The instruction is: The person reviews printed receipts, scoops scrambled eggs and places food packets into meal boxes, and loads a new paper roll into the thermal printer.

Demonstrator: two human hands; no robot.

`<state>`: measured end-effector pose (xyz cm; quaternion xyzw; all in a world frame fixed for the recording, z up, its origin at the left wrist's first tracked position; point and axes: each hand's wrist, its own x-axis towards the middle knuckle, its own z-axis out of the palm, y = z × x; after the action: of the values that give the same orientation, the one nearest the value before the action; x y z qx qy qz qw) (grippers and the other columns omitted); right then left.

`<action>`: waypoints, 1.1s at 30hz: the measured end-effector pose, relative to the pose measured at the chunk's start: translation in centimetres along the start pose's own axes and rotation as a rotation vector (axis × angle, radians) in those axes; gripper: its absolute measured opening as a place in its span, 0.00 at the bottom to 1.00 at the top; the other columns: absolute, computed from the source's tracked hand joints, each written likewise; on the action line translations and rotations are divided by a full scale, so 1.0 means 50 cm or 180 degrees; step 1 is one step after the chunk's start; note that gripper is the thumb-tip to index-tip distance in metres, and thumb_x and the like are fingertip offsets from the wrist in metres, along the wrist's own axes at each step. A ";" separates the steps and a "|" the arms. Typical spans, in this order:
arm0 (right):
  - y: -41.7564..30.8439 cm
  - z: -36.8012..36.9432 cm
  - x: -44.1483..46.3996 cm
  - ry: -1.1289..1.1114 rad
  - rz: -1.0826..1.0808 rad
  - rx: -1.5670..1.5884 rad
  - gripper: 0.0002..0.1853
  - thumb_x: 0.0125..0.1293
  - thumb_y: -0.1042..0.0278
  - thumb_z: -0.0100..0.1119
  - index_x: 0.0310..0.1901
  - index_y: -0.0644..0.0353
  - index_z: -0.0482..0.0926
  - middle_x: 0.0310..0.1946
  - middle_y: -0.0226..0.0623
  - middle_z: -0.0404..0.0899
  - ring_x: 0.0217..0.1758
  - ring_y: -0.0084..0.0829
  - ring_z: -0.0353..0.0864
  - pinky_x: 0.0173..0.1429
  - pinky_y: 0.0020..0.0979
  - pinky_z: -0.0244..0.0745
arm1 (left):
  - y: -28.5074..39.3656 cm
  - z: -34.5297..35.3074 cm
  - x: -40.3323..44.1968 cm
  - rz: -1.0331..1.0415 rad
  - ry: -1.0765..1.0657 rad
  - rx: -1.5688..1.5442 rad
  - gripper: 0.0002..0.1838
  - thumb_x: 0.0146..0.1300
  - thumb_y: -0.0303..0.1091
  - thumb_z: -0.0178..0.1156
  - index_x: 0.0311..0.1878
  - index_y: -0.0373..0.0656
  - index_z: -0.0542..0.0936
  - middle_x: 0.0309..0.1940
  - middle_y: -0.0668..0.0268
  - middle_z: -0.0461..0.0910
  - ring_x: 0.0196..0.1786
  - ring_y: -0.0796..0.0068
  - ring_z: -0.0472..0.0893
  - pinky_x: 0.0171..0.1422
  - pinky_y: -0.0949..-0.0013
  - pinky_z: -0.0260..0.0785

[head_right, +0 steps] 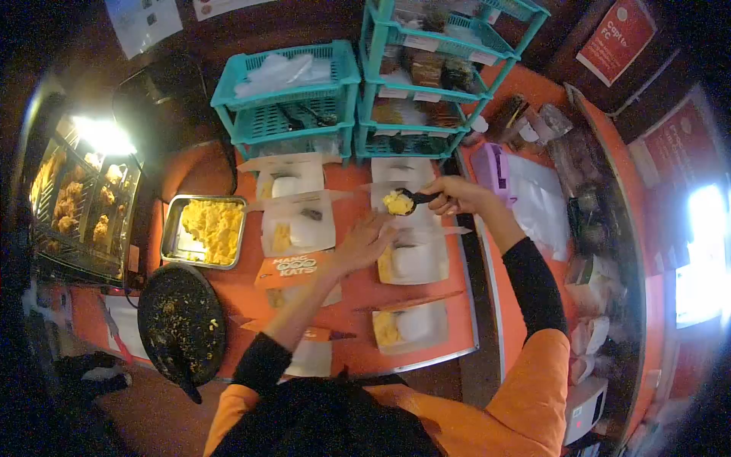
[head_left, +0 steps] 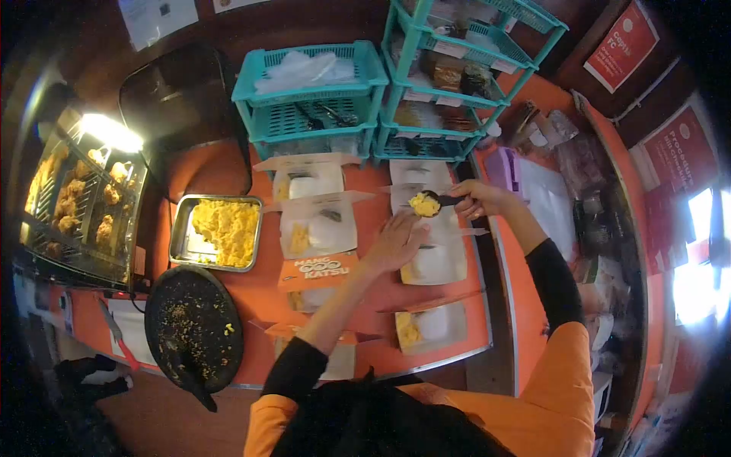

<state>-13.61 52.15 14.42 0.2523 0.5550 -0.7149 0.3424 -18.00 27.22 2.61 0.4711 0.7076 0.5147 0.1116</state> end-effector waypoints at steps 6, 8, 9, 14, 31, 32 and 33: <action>0.115 -0.059 0.165 0.1193 -0.0948 -0.1751 0.17 0.72 0.62 0.47 0.60 0.54 0.70 0.15 0.27 0.61 0.15 0.22 0.59 0.18 0.27 0.58 | 0.008 0.076 -0.050 -0.1061 0.0144 0.0448 0.18 0.68 0.43 0.50 0.39 0.36 0.78 0.36 0.49 0.79 0.45 0.47 0.80 0.55 0.51 0.69; 0.142 -0.016 0.175 0.1611 -0.2415 -0.3521 0.21 0.70 0.65 0.48 0.64 0.49 0.68 0.24 0.44 0.76 0.22 0.39 0.74 0.28 0.36 0.67 | -0.004 0.086 -0.053 -0.1425 0.0136 0.0528 0.16 0.64 0.41 0.55 0.36 0.35 0.78 0.32 0.50 0.80 0.39 0.47 0.81 0.50 0.48 0.70; 0.148 -0.009 0.181 0.1586 -0.2443 -0.3524 0.21 0.70 0.65 0.48 0.64 0.49 0.68 0.24 0.44 0.76 0.22 0.39 0.74 0.28 0.36 0.67 | -0.016 0.089 -0.047 -0.1436 0.0161 0.0551 0.16 0.64 0.41 0.55 0.36 0.35 0.78 0.32 0.50 0.80 0.39 0.47 0.81 0.50 0.48 0.70; 0.169 -0.009 0.170 0.1621 -0.2869 -0.3507 0.24 0.67 0.68 0.49 0.65 0.42 0.66 0.35 0.54 0.80 0.39 0.54 0.81 0.43 0.47 0.75 | -0.075 0.119 -0.023 -0.1778 0.0461 0.0825 0.23 0.53 0.43 0.62 0.47 0.34 0.76 0.47 0.44 0.76 0.55 0.43 0.75 0.57 0.48 0.67; 0.161 0.016 0.196 0.1368 -0.1554 -0.4879 0.25 0.66 0.65 0.50 0.65 0.42 0.68 0.35 0.50 0.82 0.39 0.52 0.82 0.43 0.49 0.74 | -0.165 0.161 0.000 -0.2706 -0.1078 0.0697 0.28 0.59 0.52 0.52 0.60 0.47 0.73 0.63 0.47 0.68 0.67 0.47 0.66 0.65 0.27 0.47; 0.165 0.011 0.192 0.1552 -0.1571 -0.4728 0.25 0.66 0.66 0.49 0.65 0.42 0.69 0.35 0.50 0.82 0.40 0.52 0.82 0.44 0.49 0.74 | -0.154 0.146 -0.003 -0.2480 -0.1130 0.0476 0.28 0.60 0.52 0.51 0.59 0.46 0.74 0.62 0.46 0.69 0.68 0.46 0.65 0.65 0.26 0.46; 0.153 0.014 0.204 0.1678 -0.1609 -0.4608 0.24 0.66 0.68 0.48 0.65 0.42 0.69 0.36 0.50 0.82 0.40 0.51 0.82 0.44 0.49 0.74 | -0.139 0.144 -0.004 -0.2289 -0.0738 0.0815 0.28 0.61 0.52 0.51 0.58 0.42 0.74 0.61 0.44 0.70 0.68 0.45 0.65 0.66 0.27 0.45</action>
<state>-14.21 48.19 2.31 -0.0046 0.9827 -0.1513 0.1069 -17.08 31.38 -6.45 0.2584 0.8685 0.2939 0.3041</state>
